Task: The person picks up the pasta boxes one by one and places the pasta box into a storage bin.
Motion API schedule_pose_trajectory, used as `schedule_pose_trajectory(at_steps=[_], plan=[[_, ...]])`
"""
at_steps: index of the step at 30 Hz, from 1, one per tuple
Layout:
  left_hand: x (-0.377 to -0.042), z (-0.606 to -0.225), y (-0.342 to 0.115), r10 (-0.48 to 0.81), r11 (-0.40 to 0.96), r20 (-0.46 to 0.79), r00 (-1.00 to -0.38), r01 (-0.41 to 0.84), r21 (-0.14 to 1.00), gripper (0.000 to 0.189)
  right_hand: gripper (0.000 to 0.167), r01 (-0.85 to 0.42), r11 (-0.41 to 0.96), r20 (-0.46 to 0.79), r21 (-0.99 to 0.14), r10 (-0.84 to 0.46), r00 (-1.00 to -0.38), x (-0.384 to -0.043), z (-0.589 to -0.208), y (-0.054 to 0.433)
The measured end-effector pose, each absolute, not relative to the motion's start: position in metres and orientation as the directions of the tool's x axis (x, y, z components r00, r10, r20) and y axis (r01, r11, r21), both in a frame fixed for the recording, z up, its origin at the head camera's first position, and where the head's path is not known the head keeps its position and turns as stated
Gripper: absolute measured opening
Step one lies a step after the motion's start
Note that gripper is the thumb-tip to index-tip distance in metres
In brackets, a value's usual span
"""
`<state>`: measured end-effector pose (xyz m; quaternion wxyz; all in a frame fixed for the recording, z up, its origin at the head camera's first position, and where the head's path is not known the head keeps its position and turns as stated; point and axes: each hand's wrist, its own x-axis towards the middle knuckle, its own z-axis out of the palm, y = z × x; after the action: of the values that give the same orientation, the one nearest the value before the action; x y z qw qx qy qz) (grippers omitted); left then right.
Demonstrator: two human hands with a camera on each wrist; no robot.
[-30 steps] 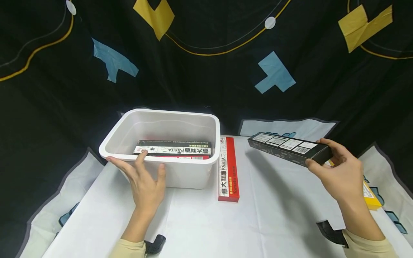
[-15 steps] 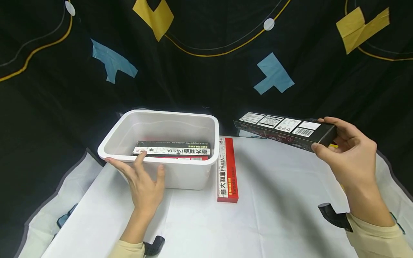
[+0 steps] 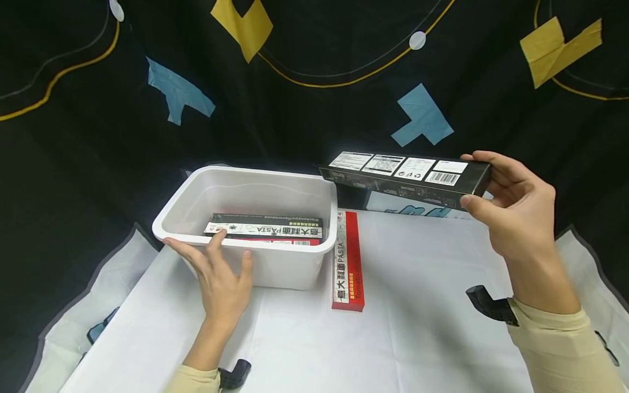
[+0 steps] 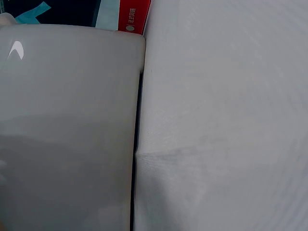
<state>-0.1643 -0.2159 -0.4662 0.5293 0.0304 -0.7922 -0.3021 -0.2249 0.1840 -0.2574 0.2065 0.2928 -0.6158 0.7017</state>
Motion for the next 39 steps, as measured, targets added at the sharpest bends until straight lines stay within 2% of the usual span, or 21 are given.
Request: schedule_pose_trajectory(at_steps=[11,16,22,26,39], plan=[[-0.162,-0.464,-0.218,-0.367,0.819,0.814,-0.451,0.258,0.512,0.059,0.054,-0.613,-0.186,0.641,-0.768,-0.248,-0.727,-0.246,-0.256,0.136],[-0.159,-0.463,-0.221,-0.372,0.817,0.810,-0.454,0.253,0.518,0.060,0.053,-0.601,-0.106,0.603,-0.792,-0.295,-0.742,-0.260,-0.263,0.110],[-0.159,-0.464,-0.220,-0.363,0.822,0.816,-0.449,0.259,0.508,0.063,0.054,-0.593,-0.028,0.567,-0.805,-0.333,-0.753,-0.277,-0.274,0.083],[-0.160,-0.464,-0.219,-0.366,0.822,0.823,-0.434,0.263,0.505,0.062,0.053,-0.561,-0.033,0.529,-0.827,-0.383,-0.757,-0.288,-0.287,0.067],[-0.163,-0.465,-0.213,-0.375,0.817,0.811,-0.450,0.253,0.518,0.060,0.050,-0.442,-0.010,0.395,-0.897,-0.470,-0.789,-0.320,-0.327,0.023]])
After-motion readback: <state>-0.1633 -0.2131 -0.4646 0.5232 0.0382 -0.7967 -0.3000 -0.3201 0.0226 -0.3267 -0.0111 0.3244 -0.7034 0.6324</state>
